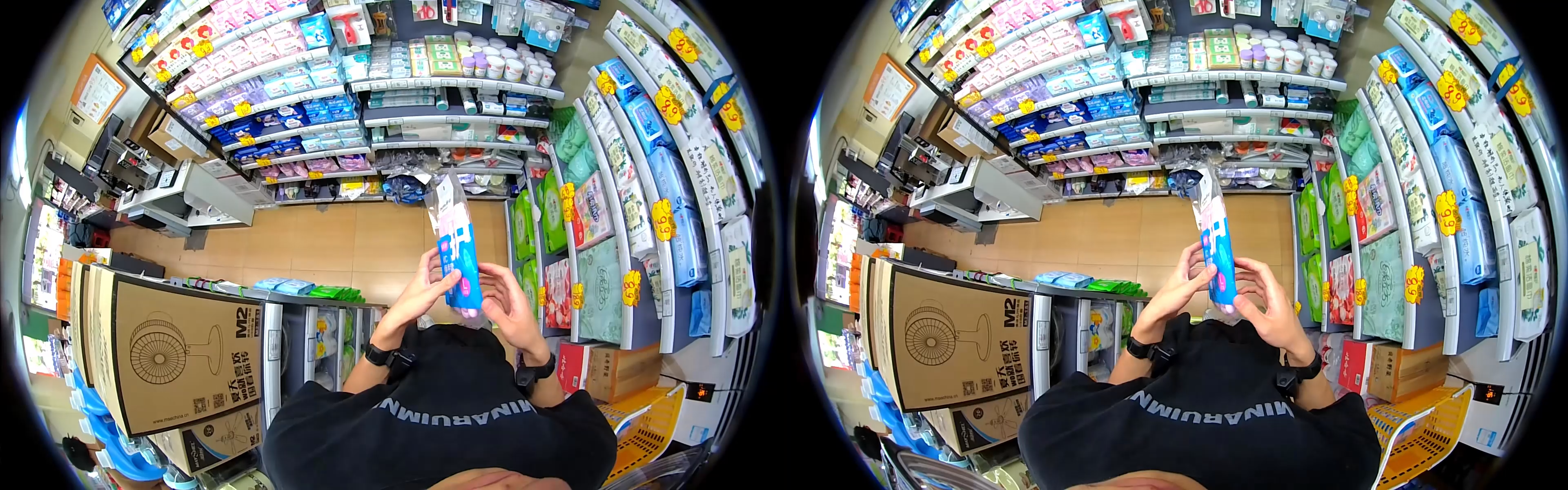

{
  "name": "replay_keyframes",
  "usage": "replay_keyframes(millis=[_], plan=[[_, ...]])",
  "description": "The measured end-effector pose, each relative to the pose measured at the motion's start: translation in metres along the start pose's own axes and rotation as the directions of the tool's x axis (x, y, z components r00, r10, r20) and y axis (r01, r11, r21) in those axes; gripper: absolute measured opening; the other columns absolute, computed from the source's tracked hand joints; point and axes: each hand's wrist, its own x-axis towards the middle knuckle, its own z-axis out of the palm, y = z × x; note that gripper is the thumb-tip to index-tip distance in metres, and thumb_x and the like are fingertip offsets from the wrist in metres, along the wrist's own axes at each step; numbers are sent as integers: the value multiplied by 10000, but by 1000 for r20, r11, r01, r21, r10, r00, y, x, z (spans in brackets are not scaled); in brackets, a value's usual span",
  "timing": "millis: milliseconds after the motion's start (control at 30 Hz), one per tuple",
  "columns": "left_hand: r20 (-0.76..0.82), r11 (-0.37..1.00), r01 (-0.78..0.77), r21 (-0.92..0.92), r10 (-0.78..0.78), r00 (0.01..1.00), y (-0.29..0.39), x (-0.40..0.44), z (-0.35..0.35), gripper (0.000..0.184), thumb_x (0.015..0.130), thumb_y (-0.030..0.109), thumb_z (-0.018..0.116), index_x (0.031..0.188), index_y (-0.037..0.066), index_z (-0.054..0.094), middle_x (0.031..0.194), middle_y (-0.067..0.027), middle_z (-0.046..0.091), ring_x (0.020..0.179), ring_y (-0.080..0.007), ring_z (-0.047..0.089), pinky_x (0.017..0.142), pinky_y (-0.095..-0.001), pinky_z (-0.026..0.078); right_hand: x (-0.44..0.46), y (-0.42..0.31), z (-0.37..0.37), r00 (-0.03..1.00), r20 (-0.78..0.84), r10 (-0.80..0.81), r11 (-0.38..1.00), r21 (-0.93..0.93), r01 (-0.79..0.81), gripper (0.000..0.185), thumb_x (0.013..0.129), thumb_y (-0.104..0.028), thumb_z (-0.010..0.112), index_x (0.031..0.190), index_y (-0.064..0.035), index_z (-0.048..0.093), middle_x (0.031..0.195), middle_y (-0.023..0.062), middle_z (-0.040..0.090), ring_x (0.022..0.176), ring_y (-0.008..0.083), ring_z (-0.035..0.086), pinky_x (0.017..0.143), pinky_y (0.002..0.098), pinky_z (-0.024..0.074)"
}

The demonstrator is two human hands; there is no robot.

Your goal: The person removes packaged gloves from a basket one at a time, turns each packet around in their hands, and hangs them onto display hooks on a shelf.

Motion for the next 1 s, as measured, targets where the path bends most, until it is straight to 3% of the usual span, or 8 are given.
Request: replay_keyframes(millis=[100, 167, 300, 467, 700, 1000], plan=[[-82, 999, -25, -22, 23, 996, -2, -1, -2, 849, 931, 321, 729, 1521, 3, 209, 1386, -181, 472, 1119, -207, 581, 967, -351, 495, -1, 5, 1, 995, -95, 38, 998, -46, -43, 487, 965, -96, 616, 1392, 34, 420, 1338, 155, 547, 1213, 217, 563, 1030, 359, 451], [-137, 988, -152, -25, 147, 980, 1, -2, -4, 687, 951, 202, 705, 1482, 16, 310, 1290, -134, 548, 1045, -160, 594, 917, -299, 509, 1, 14, -3, 986, -160, 52, 997, -46, -60, 472, 963, -79, 613, 1383, 30, 428, 1321, 156, 555, 1204, 210, 567, 1030, 352, 451], [-193, 970, -242, -14, 234, 953, 9, -5, -10, 528, 958, 83, 668, 1419, 14, 419, 1175, -86, 625, 1049, -137, 593, 923, -289, 506, 2, 27, -13, 963, -250, 98, 995, 16, -97, 418, 961, -22, 593, 1354, 18, 457, 1257, 135, 587, 1159, 173, 582, 1004, 311, 458], [-228, 969, -239, -55, 221, 948, 18, -11, -16, 473, 962, 61, 652, 1388, -6, 459, 1160, -92, 652, 1079, -134, 605, 917, -282, 511, 1, 38, -14, 962, -240, 127, 991, 67, -114, 420, 963, -18, 588, 1361, 25, 460, 1222, 109, 610, 1120, 145, 582, 980, 294, 455], [-254, 969, -235, -70, 211, 944, 20, -10, -23, 383, 958, 69, 658, 1316, -18, 551, 1105, -87, 681, 999, -128, 641, 866, -271, 530, 0, 37, -8, 955, -249, 161, 985, 98, -141, 532, 973, -31, 597, 1455, 12, 376, 1161, 125, 655, 1010, 142, 635, 890, 279, 500], [-242, 975, -219, -47, 202, 949, 28, 16, -14, 390, 956, 73, 664, 1317, -25, 556, 1110, -87, 680, 1023, -126, 638, 891, -273, 527, 10, 41, -23, 956, -243, 163, 984, 104, -142, 598, 949, -2, 620, 1475, 13, 335, 1208, 136, 638, 1055, 149, 617, 911, 301, 501]])
